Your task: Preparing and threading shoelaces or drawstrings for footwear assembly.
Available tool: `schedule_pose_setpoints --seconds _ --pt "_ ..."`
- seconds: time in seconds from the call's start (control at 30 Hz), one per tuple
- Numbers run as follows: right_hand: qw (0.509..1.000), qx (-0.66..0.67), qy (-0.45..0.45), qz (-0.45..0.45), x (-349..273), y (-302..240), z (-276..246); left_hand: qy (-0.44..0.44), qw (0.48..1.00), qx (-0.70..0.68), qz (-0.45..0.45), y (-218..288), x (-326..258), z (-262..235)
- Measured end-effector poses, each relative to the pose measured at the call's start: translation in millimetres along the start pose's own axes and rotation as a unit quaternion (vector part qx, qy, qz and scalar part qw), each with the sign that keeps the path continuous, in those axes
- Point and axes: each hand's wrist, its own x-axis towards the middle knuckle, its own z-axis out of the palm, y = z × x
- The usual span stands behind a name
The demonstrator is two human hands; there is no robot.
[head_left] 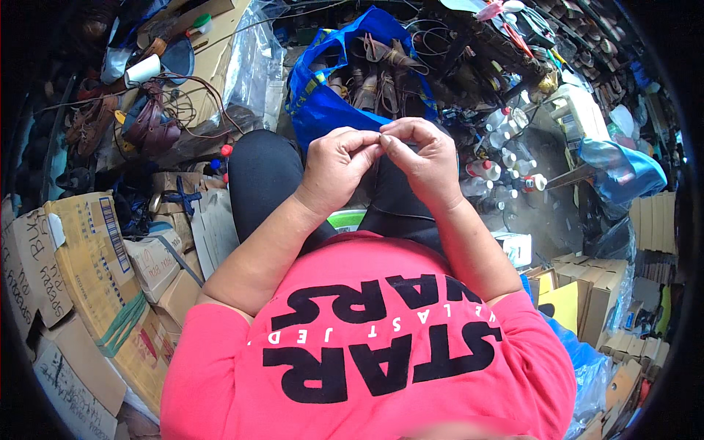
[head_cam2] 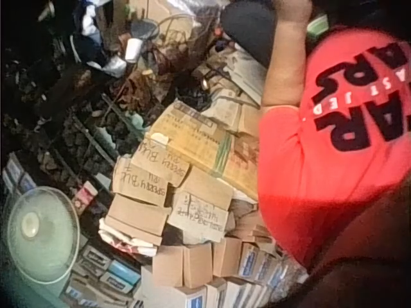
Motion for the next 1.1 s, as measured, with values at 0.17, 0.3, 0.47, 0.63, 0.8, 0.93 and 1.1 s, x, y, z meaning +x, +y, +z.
schedule_pose_setpoints --seconds 0.17,0.3,0.47,0.63,0.8,0.93,1.1 --pt "0.996 0.081 -0.005 0.040 -2.4 6.1 1.6 -0.034 0.984 -0.115 -0.128 -4.2 -1.3 -0.4" --pt "0.996 0.086 -0.001 0.031 -3.3 8.5 0.2 -0.027 0.967 -0.195 -0.161 -6.5 -0.7 -2.2" --pt "1.000 -0.008 -0.008 -0.022 -1.6 -1.6 -1.6 0.041 0.999 -0.005 0.012 1.7 6.2 -9.4" --pt "0.999 -0.023 -0.005 -0.038 -1.4 -3.5 0.0 0.037 0.993 0.074 0.085 3.1 6.9 -12.3" --pt "0.994 -0.075 0.002 -0.084 -1.3 -7.5 2.1 0.070 0.987 0.096 0.112 4.4 6.8 -8.6" --pt "0.991 -0.097 0.011 -0.091 -0.9 -6.7 6.3 0.088 0.985 0.109 0.102 5.1 5.5 -3.9" --pt "0.994 -0.075 0.013 -0.076 -3.0 -5.1 6.7 0.105 0.991 0.059 0.059 -1.1 12.1 -12.1"
